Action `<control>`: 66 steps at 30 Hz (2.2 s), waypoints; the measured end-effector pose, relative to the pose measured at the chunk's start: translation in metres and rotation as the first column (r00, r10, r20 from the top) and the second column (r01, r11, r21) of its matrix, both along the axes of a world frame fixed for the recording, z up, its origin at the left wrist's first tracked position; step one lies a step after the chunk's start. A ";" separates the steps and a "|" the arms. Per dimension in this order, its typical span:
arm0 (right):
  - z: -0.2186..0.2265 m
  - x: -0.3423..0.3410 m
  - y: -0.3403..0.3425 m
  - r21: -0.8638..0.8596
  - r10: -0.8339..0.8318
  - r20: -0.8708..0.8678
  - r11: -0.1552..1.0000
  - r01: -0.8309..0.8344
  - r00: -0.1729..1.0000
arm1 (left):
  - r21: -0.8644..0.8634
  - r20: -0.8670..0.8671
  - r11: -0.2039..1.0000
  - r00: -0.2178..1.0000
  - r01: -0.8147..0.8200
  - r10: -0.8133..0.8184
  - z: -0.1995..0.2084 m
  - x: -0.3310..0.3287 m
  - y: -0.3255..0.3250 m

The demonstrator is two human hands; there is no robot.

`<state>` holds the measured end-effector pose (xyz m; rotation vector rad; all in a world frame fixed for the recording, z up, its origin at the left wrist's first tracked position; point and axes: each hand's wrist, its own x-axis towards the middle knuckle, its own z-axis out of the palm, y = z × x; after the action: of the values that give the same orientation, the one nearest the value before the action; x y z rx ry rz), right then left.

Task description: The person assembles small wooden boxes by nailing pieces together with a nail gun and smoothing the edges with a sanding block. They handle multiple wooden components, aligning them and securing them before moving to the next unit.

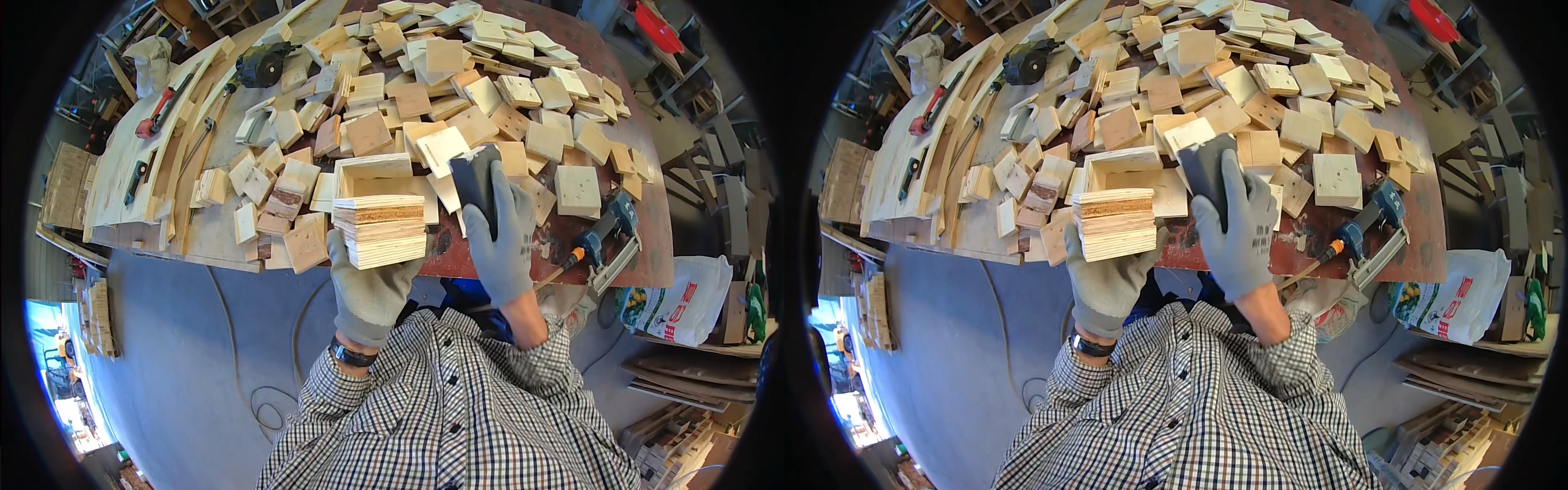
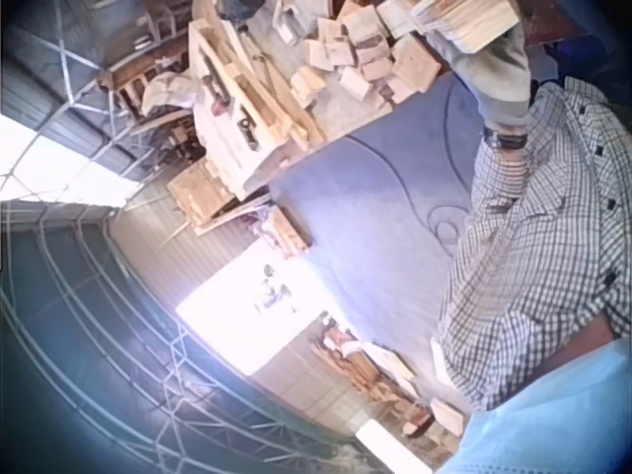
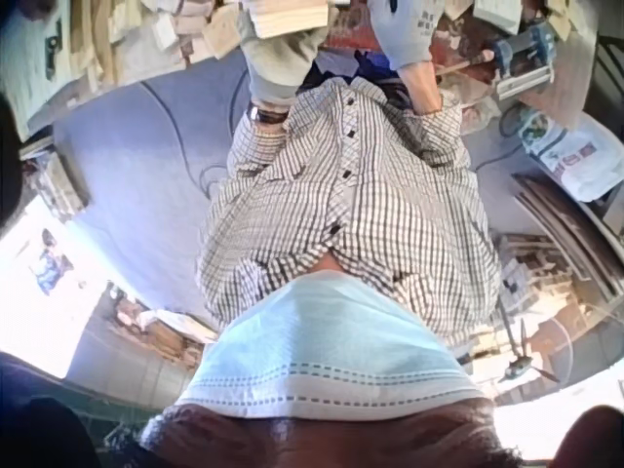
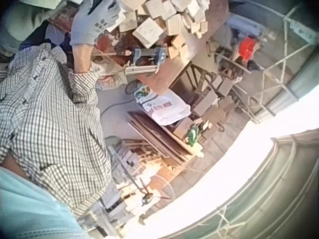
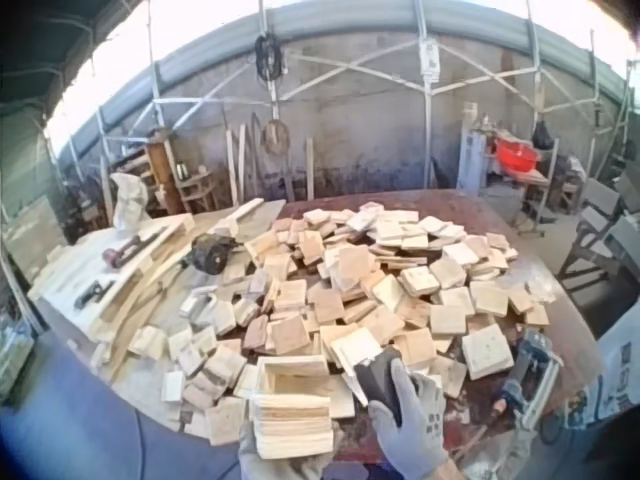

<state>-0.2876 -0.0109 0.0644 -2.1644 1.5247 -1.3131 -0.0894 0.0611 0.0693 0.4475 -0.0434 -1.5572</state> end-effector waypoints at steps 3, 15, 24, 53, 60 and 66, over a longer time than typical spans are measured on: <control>0.039 0.022 0.022 -0.148 0.107 -0.073 0.982 -0.117 0.992 | 0.132 -0.072 0.991 0.997 -0.009 0.019 0.009 -0.012 -0.005; 0.053 0.046 0.030 -0.170 0.279 -0.209 0.934 -0.315 0.937 | -0.039 -0.166 0.998 0.985 0.041 -0.047 0.015 -0.009 0.004; 0.059 0.020 -0.024 0.127 0.545 0.159 0.816 -0.564 0.823 | 0.019 0.339 1.000 0.941 0.004 -0.011 -0.003 0.012 0.005; 0.068 0.003 -0.031 -0.261 0.309 -0.230 0.894 -0.364 0.923 | -0.221 0.026 0.941 0.966 0.258 -0.259 -0.007 0.031 0.005; 0.085 0.010 -0.040 -0.253 0.419 -0.010 0.878 -0.407 0.908 | -0.090 0.013 0.984 0.988 0.154 -0.153 0.008 0.026 0.012; 0.059 0.011 0.040 -0.183 0.491 -0.270 0.818 -0.545 0.828 | -0.075 0.466 0.993 0.877 -0.095 0.119 0.002 0.026 0.015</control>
<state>-0.2762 0.0287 0.1237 -2.6910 0.7291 -1.1542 -0.0637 0.0764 0.0716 0.7695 -0.4267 -1.3046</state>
